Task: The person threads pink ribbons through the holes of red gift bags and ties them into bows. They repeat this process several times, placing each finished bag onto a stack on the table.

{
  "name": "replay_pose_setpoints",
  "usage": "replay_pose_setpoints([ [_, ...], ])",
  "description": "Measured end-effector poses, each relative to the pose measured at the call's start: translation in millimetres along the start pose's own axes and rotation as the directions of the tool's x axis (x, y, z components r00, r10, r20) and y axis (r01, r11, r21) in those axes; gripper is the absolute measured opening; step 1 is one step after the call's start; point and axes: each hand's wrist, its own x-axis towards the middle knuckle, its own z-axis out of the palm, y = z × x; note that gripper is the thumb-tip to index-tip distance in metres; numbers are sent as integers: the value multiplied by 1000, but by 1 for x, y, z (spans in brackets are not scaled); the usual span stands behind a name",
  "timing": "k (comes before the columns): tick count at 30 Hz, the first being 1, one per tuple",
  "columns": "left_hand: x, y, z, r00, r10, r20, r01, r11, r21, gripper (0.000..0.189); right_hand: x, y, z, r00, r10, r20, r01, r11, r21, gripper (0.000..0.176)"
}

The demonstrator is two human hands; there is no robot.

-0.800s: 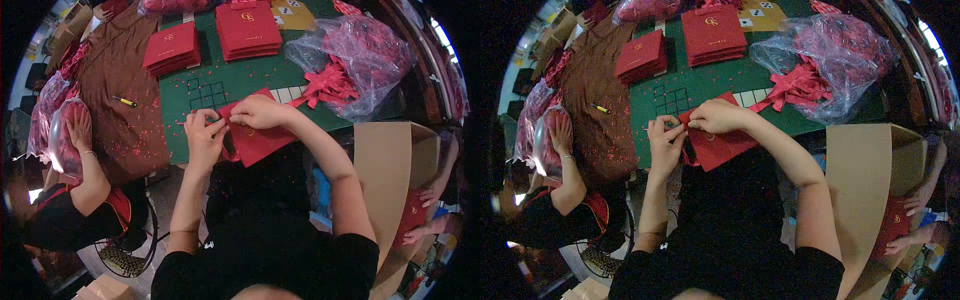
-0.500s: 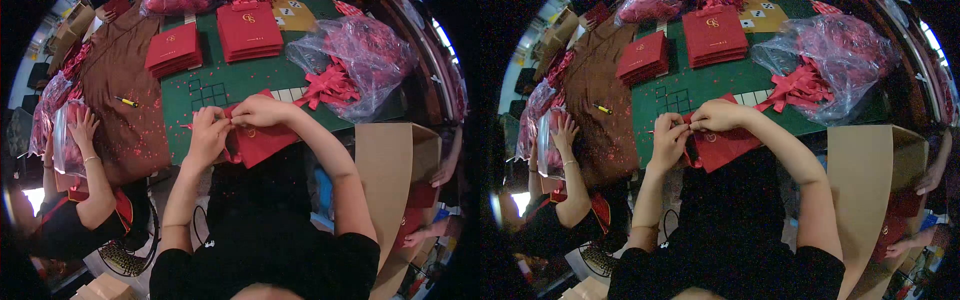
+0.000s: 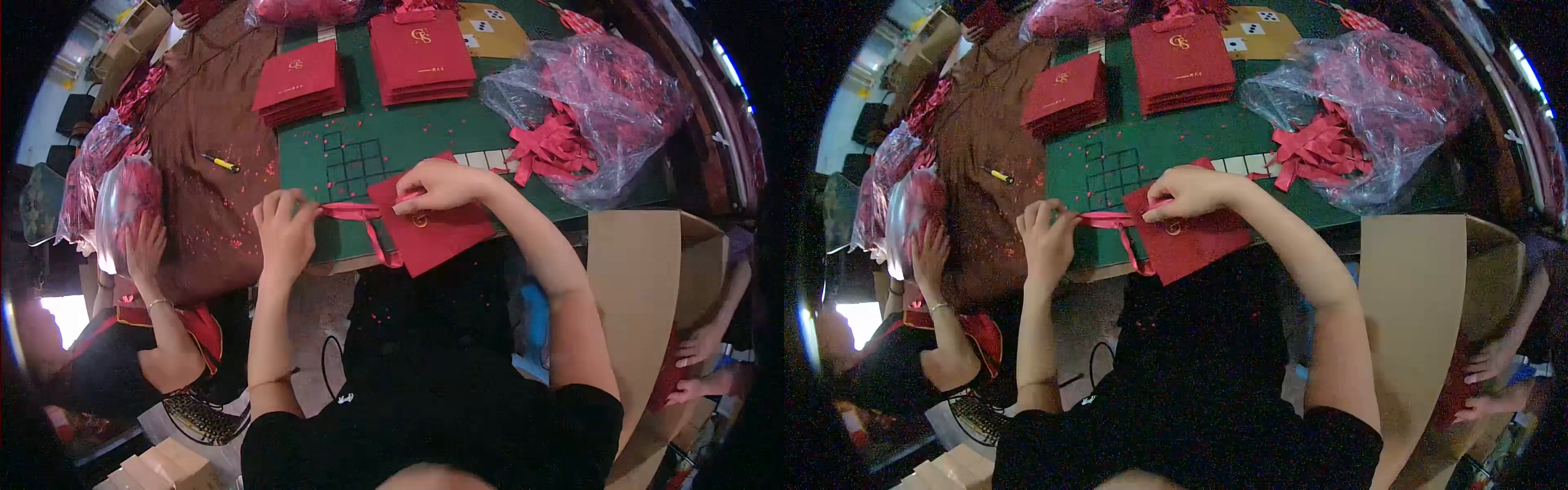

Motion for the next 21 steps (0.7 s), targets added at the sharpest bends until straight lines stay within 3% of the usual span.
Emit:
replay_pose_setpoints([
  [6,-8,5,1,995,-103,-10,104,994,37,12,-1,-2,7,997,57,-45,-60,997,-55,32],
  [8,-7,11,2,985,-169,-31,172,980,99,25,-1,-1,10,996,6,-91,-20,988,-155,34],
  [10,3,35,-8,977,-198,-82,196,980,-36,39,-2,-6,14,992,14,-128,-36,984,-174,33],
  [12,-3,62,-1,998,30,60,-6,930,-366,53,0,-3,19,979,-40,-198,-35,932,-360,31],
  [13,2,83,-5,950,67,305,83,887,-454,61,-1,-1,21,973,-73,-220,-3,945,-328,29],
  [15,-9,99,6,960,81,269,-3,961,-278,66,-13,-4,19,963,-61,-262,-20,956,-294,29],
  [17,-5,93,13,952,27,306,34,981,-192,66,-37,-8,18,934,-76,-348,-11,970,-242,27],
  [21,3,86,22,967,-9,254,30,997,-78,64,-91,-42,12,917,88,-389,-189,955,-229,24],
])
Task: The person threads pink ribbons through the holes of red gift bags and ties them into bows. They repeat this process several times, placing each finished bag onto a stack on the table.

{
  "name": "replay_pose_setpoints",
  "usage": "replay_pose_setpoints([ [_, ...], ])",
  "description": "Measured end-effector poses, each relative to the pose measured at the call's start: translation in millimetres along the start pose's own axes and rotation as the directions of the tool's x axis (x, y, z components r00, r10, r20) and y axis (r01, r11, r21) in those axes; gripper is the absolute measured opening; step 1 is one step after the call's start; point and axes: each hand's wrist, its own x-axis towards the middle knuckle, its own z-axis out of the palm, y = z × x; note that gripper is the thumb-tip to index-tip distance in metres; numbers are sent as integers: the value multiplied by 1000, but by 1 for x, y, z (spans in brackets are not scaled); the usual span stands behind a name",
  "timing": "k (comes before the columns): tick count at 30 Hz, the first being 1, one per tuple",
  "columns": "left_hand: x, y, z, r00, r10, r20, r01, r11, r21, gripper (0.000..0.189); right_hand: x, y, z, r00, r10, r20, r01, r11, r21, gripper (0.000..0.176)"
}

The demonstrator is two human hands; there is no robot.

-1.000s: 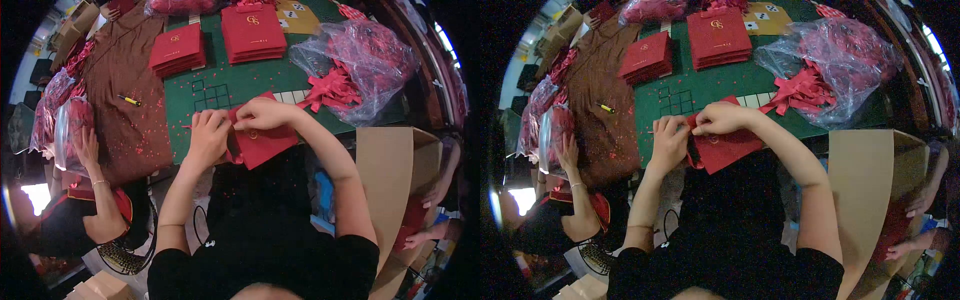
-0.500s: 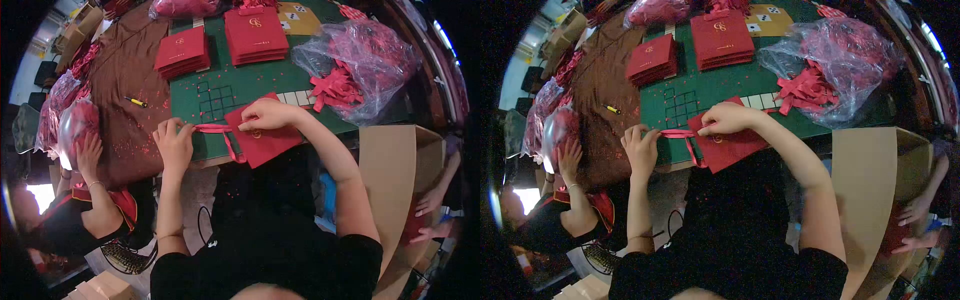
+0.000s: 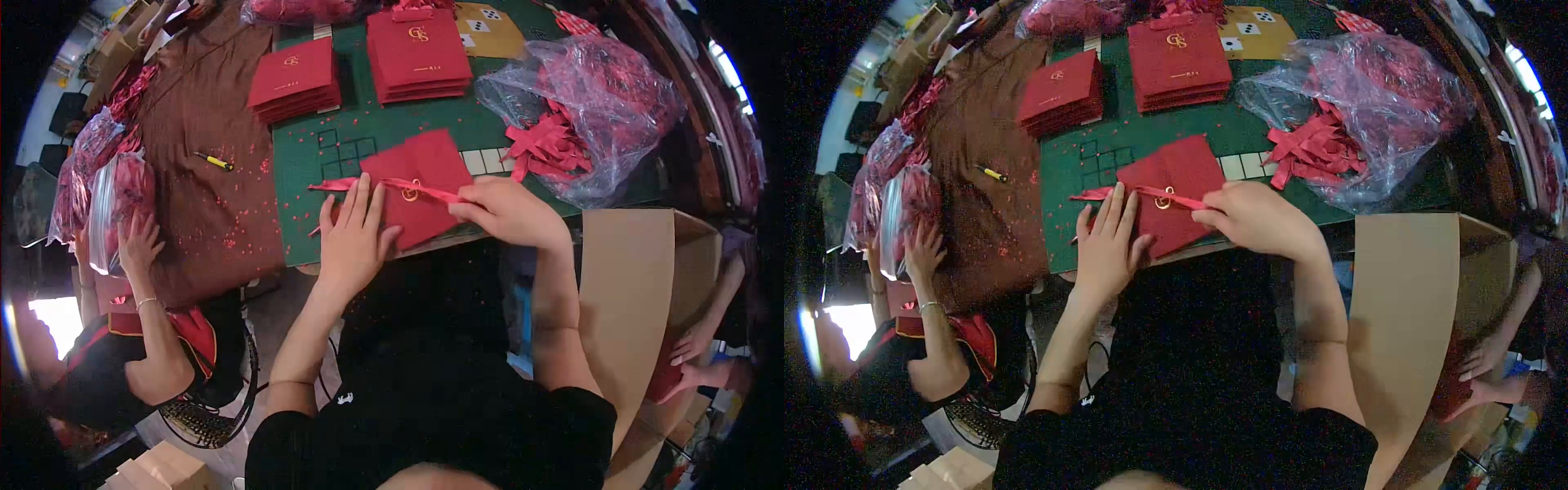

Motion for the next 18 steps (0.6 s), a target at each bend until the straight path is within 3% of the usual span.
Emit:
replay_pose_setpoints([
  [2,5,-1,1,1000,-14,15,13,1000,6,64,-23,-3,-8,993,39,112,-43,999,27,22],
  [4,5,-4,2,1000,-4,3,4,1000,-12,64,-30,-13,-12,906,70,416,-216,924,315,23],
  [5,5,-4,2,1000,6,-9,-6,1000,-24,65,-31,-9,-3,911,-155,382,-26,903,429,22],
  [7,7,-4,1,1000,8,-15,-9,999,-42,65,-21,-11,15,847,-324,421,-154,609,778,22],
  [8,7,-5,0,999,7,-39,-10,996,-88,65,-10,-9,21,832,-490,260,92,584,807,20],
  [9,7,-6,-2,998,2,-62,-10,991,-134,65,-6,-4,30,852,-502,148,72,393,917,19],
  [10,7,-4,-4,987,7,-163,-29,991,-129,54,0,-2,33,908,-420,5,165,367,916,19],
  [11,2,-4,-3,987,8,-162,-29,992,-126,54,4,3,40,961,-267,-76,206,506,838,22],
  [13,-6,-5,-2,972,-35,-232,3,990,-138,40,16,-2,41,991,10,-136,102,614,783,24],
  [14,-6,-5,-1,957,-52,-287,6,987,-158,29,23,7,51,985,101,-138,54,583,811,22],
  [18,-10,-5,2,964,-94,-249,20,958,-286,26,29,15,71,957,256,-139,-27,552,834,17],
])
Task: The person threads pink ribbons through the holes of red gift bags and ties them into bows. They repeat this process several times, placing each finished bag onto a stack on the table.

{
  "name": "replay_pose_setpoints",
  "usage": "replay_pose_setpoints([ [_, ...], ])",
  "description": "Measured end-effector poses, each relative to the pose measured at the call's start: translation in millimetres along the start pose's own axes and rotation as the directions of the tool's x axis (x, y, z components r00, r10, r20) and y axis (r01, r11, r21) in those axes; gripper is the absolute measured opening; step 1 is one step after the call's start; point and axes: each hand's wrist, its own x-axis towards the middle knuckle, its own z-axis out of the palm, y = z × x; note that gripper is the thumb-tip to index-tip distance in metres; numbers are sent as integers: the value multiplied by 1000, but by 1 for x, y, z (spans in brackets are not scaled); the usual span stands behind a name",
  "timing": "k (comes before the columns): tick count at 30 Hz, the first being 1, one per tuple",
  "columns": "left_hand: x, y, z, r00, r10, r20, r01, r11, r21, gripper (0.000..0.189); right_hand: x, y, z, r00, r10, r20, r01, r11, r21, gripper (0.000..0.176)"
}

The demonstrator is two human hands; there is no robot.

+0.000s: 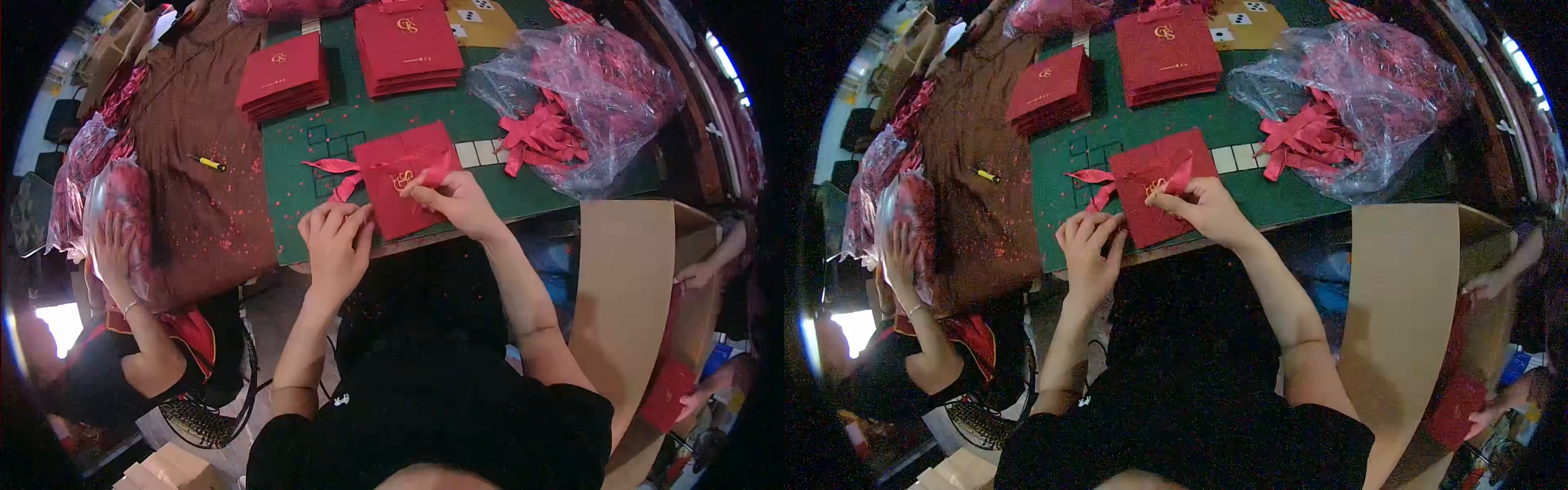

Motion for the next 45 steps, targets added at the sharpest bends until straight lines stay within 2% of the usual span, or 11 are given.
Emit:
replay_pose_setpoints([
  [3,1,3,4,998,-49,-35,49,999,-23,24,1,2,4,999,-43,-15,44,996,83,16],
  [8,2,6,8,985,-170,13,170,976,-134,23,2,1,9,999,-8,-47,5,998,-57,9],
  [9,2,6,9,986,-169,11,169,976,-135,23,3,1,7,999,-10,-48,7,998,-59,9],
  [11,1,6,10,983,-183,0,181,974,-134,23,3,2,6,992,-128,-20,118,957,-263,11],
  [14,1,6,10,985,-175,-15,170,974,-149,21,6,4,9,976,-216,-3,207,937,-283,14],
  [20,3,9,10,990,-130,-45,123,983,-134,18,6,8,16,972,-231,34,232,947,-221,11],
  [24,3,8,9,991,-135,-12,131,977,-166,18,7,-3,18,996,-25,86,42,981,-191,9],
  [27,2,7,10,988,-152,10,151,970,-193,17,10,7,22,980,-192,50,199,946,-255,6],
  [37,4,11,7,977,-198,83,213,941,-261,18,1,21,30,918,-379,-117,339,903,-262,8],
  [42,6,12,7,982,-169,90,188,937,-294,18,6,16,20,975,-213,68,223,949,-222,8],
  [45,6,8,11,998,-63,29,68,967,-246,22,9,3,14,982,-95,161,127,971,-205,8],
])
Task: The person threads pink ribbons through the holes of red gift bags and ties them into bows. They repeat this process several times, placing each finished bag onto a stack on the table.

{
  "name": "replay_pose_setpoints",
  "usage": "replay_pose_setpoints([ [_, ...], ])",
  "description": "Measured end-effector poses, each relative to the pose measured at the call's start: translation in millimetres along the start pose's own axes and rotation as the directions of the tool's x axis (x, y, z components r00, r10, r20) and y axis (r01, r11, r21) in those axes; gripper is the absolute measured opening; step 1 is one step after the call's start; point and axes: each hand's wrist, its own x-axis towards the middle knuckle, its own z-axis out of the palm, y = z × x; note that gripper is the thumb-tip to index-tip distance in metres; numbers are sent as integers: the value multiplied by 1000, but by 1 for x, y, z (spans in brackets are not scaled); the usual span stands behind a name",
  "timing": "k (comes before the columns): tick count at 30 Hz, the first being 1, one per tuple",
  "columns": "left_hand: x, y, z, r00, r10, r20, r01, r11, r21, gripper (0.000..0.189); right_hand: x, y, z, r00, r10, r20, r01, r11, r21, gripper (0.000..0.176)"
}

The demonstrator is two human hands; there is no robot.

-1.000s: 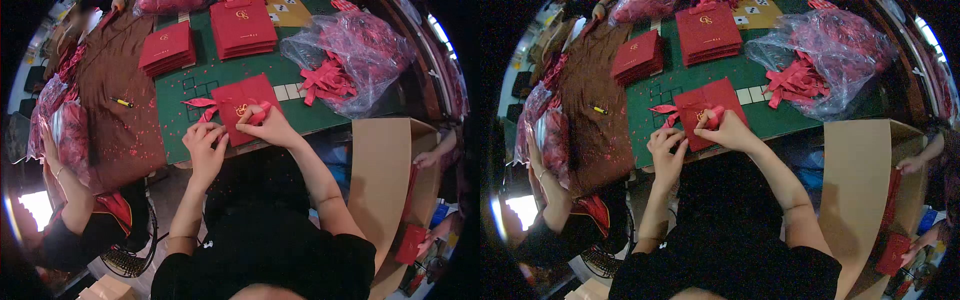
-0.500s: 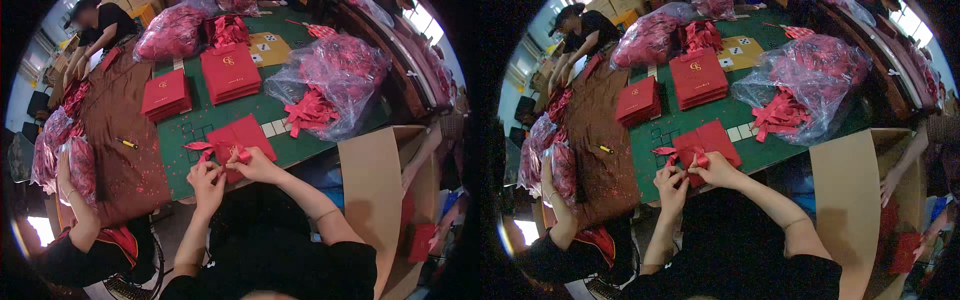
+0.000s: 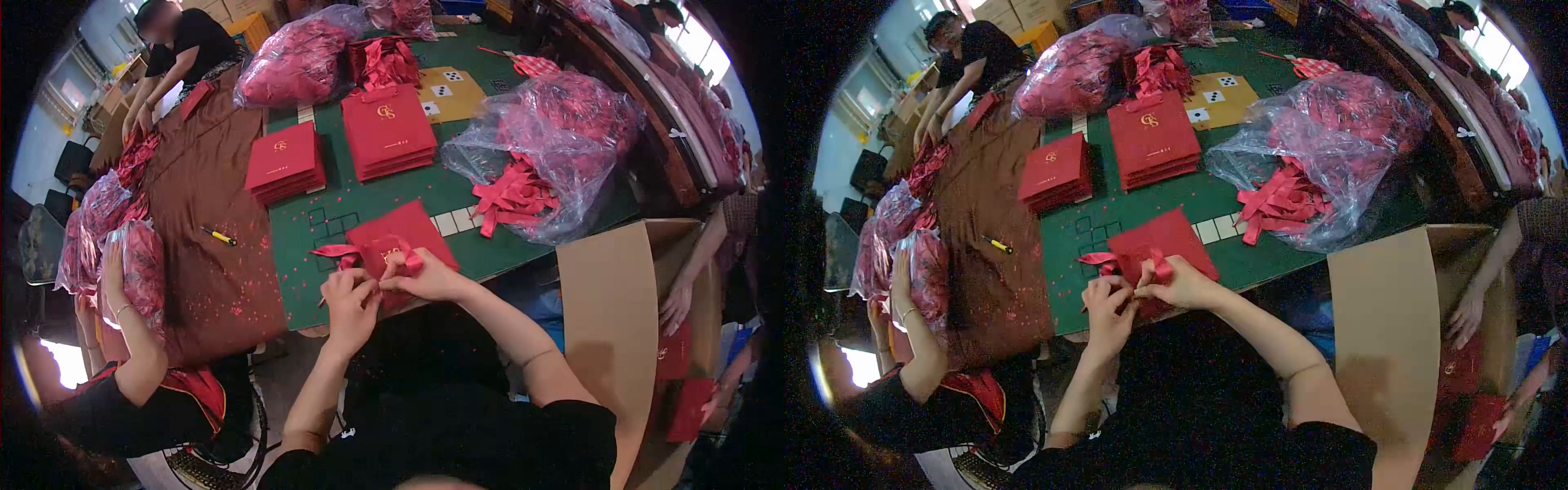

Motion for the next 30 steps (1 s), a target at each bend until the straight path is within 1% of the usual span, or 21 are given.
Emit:
replay_pose_setpoints([
  [2,3,-2,-2,985,150,89,-158,984,82,25,0,-6,-5,993,-84,77,82,996,29,13],
  [4,6,6,-3,982,178,68,-183,980,81,20,-2,-4,-9,989,-81,124,68,992,109,15],
  [6,5,10,-3,981,179,74,-188,974,126,22,-7,-11,-11,988,-92,121,100,993,-64,17],
  [7,6,11,-4,980,195,49,-199,975,98,22,-12,-21,-13,990,-48,136,53,998,-30,23],
  [9,9,19,-13,984,173,-37,-169,980,102,21,-29,-47,-10,987,-147,57,153,980,-126,42],
  [10,9,22,-18,987,129,-97,-125,991,49,21,-37,-53,-11,950,-310,41,300,867,-399,62],
  [12,7,22,-28,992,30,-119,-39,997,-71,21,-40,-67,-14,858,-496,131,423,538,-729,78],
  [13,6,25,-30,993,-1,-114,-15,990,-142,19,-42,-67,-10,857,-504,110,344,400,-850,70],
  [15,0,30,-35,992,92,-92,-88,995,42,18,-37,-44,-17,777,-585,232,360,111,-926,47],
  [16,4,40,-40,961,233,-148,-204,960,191,17,-38,-39,-16,713,-681,167,374,168,-912,28],
  [18,-5,39,-48,873,444,-201,-275,790,548,14,-37,-36,-30,637,-760,126,330,121,-936,27],
  [19,-4,38,-60,875,427,-227,-230,780,582,9,-33,-32,-43,595,-794,121,264,52,-963,25],
  [20,-6,27,-74,873,414,-260,-169,754,634,12,-34,-31,-57,559,-829,-16,178,138,-974,26],
  [22,-4,10,-95,873,412,-260,-103,678,728,12,-41,-42,-74,573,-819,41,130,41,-991,29],
  [23,-7,-1,-99,891,390,-234,-106,679,727,11,-37,-41,-68,555,-829,68,196,51,-979,33],
  [24,-10,-10,-102,908,368,-202,-114,680,724,10,-35,-41,-64,615,-785,76,267,117,-957,35],
  [25,-11,-14,-104,915,338,-221,-98,717,690,12,-33,-41,-61,671,-736,85,324,189,-927,37],
  [27,-10,-22,-104,903,249,-351,-24,843,537,17,-26,-42,-57,685,-723,89,351,221,-910,35],
  [28,-10,-24,-108,917,199,-345,23,839,544,32,-20,-37,-56,689,-724,14,374,339,-863,35],
  [29,-5,-25,-106,885,151,-441,49,911,410,38,-15,-35,-53,696,-716,-61,395,452,-800,35],
  [30,2,-25,-104,847,89,-523,64,962,267,45,-4,-55,-48,678,-711,-188,325,519,-790,42],
])
